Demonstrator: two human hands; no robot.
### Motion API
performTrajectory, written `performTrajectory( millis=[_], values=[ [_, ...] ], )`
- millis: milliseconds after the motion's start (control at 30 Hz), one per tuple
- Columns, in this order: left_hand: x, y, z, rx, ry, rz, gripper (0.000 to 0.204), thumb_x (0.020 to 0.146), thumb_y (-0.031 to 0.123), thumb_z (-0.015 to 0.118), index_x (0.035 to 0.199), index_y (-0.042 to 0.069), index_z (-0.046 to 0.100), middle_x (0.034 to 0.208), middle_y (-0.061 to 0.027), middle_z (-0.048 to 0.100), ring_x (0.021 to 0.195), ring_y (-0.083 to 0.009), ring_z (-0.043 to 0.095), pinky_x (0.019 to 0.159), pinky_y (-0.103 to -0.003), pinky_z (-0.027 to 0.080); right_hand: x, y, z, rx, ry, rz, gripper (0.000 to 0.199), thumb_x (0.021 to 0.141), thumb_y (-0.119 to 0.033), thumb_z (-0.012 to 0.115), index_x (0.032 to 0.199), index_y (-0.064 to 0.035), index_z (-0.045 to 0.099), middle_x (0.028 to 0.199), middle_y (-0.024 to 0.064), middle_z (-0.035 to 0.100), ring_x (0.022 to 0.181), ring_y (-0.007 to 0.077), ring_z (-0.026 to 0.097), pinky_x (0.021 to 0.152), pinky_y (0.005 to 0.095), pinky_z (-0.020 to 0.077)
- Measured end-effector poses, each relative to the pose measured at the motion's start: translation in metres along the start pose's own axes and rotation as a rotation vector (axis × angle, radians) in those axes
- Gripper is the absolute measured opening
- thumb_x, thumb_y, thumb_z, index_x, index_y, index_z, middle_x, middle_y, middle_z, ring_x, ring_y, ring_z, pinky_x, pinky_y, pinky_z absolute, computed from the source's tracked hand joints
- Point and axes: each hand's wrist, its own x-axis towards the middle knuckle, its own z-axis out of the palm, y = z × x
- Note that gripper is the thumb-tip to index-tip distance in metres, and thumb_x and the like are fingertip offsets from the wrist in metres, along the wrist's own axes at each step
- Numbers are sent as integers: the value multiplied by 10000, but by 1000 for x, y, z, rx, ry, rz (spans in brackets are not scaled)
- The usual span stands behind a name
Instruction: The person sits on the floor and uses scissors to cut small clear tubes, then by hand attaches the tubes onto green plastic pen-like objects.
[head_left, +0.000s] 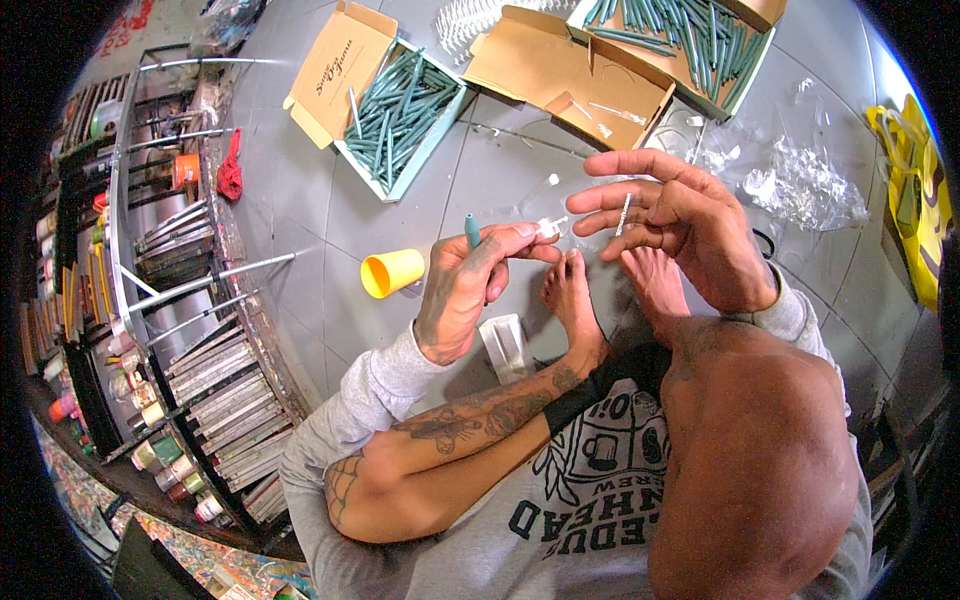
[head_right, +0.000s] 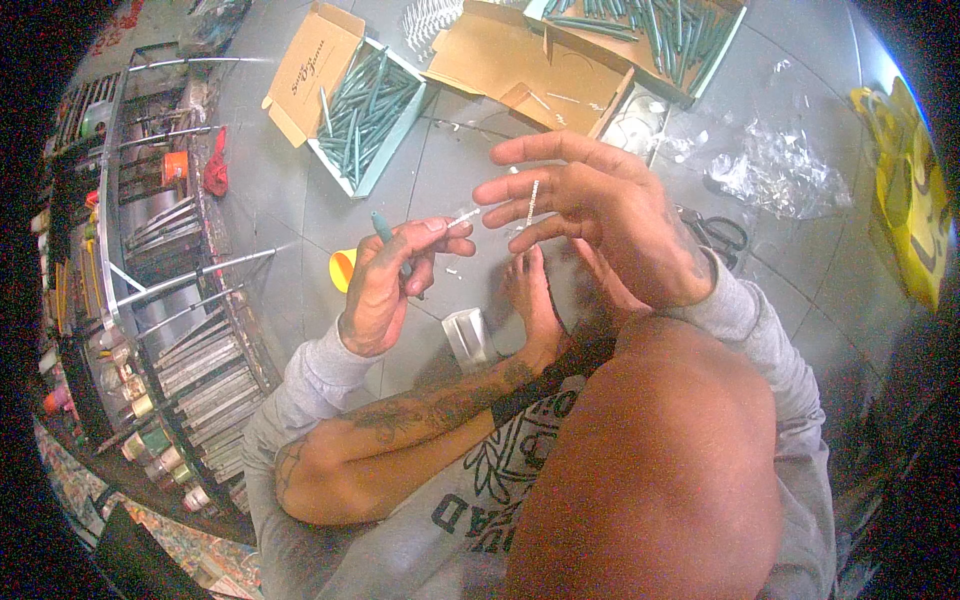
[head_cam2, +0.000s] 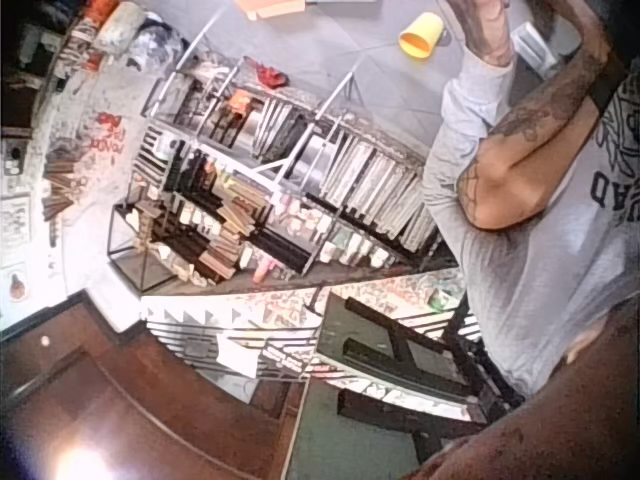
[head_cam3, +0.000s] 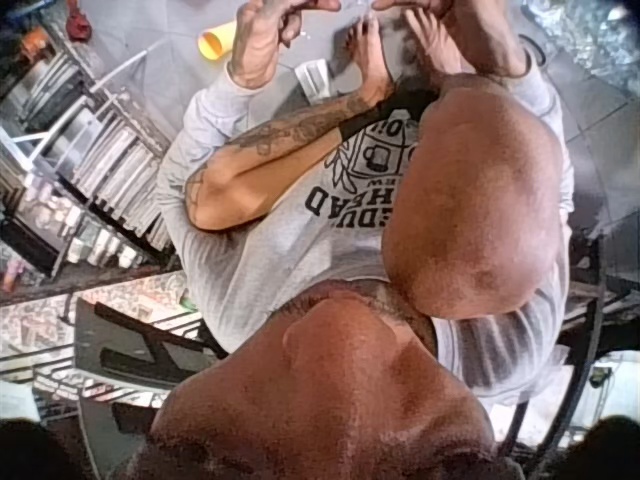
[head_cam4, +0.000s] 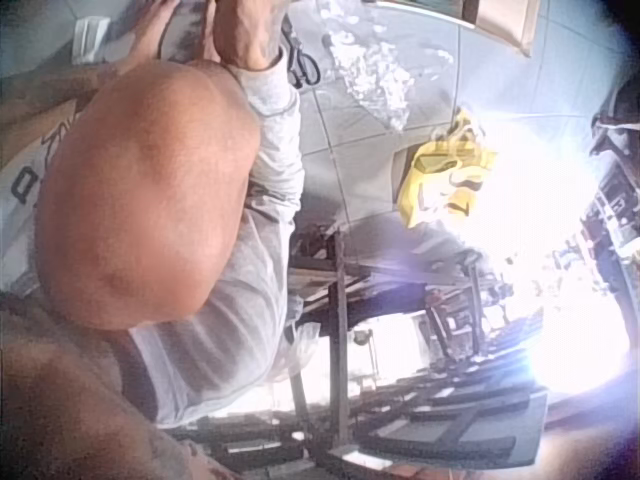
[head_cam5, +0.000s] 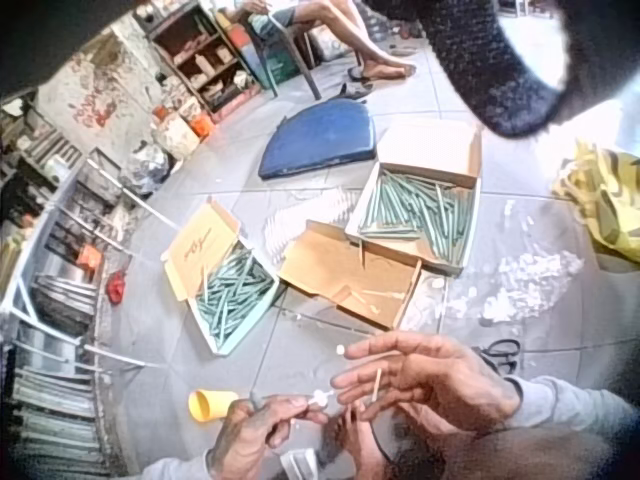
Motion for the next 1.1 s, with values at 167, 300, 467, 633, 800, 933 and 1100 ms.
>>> performTrajectory(
  millis=[167,300,467,633,800,933,1100],
  values=[
    [0,1,0,10,-2,0,400,903,383,627,1058,29,734,944,-97,748,538,-54,334,524,-208,279,0,3,-1,11,-18,-20,429,887,-78,505,1301,30,542,1155,211,680,1046,287,669,847,358,552],
    [-1,1,1,11,1,5,399,902,380,626,1055,28,736,939,-97,747,536,-55,333,523,-210,280,0,4,-2,11,-19,-35,428,886,-74,502,1296,42,540,1147,218,682,1050,288,670,847,355,551],
    [1,-2,0,-2,3,3,401,903,381,626,1055,27,736,934,-99,748,533,-55,337,519,-212,280,0,3,-1,28,-25,-37,429,893,-80,503,1298,56,532,1158,230,677,1045,292,674,860,353,551],
    [1,-2,0,5,3,-1,402,903,382,626,1053,26,736,934,-99,747,532,-56,342,517,-212,280,1,5,-3,40,-44,-44,417,909,-85,500,1301,53,530,1166,228,675,1048,291,675,869,352,550],
    [0,0,1,11,-1,3,412,903,389,624,1062,24,734,937,-99,747,534,-56,344,520,-211,280,0,4,-4,38,-52,-42,404,923,-90,506,1302,46,532,1166,221,675,1054,286,672,875,351,547],
    [0,-1,1,15,0,-1,417,905,390,622,1068,22,731,938,-99,746,537,-56,345,523,-212,281,0,4,-3,35,-49,-31,401,926,-93,512,1304,38,535,1166,217,675,1059,286,669,881,353,543],
    [0,1,1,18,5,-8,420,903,390,623,1068,19,731,937,-98,745,538,-57,345,526,-211,284,-2,2,-1,32,-41,-18,399,929,-84,523,1310,36,529,1168,216,674,1063,286,666,883,357,539]
  ],
)
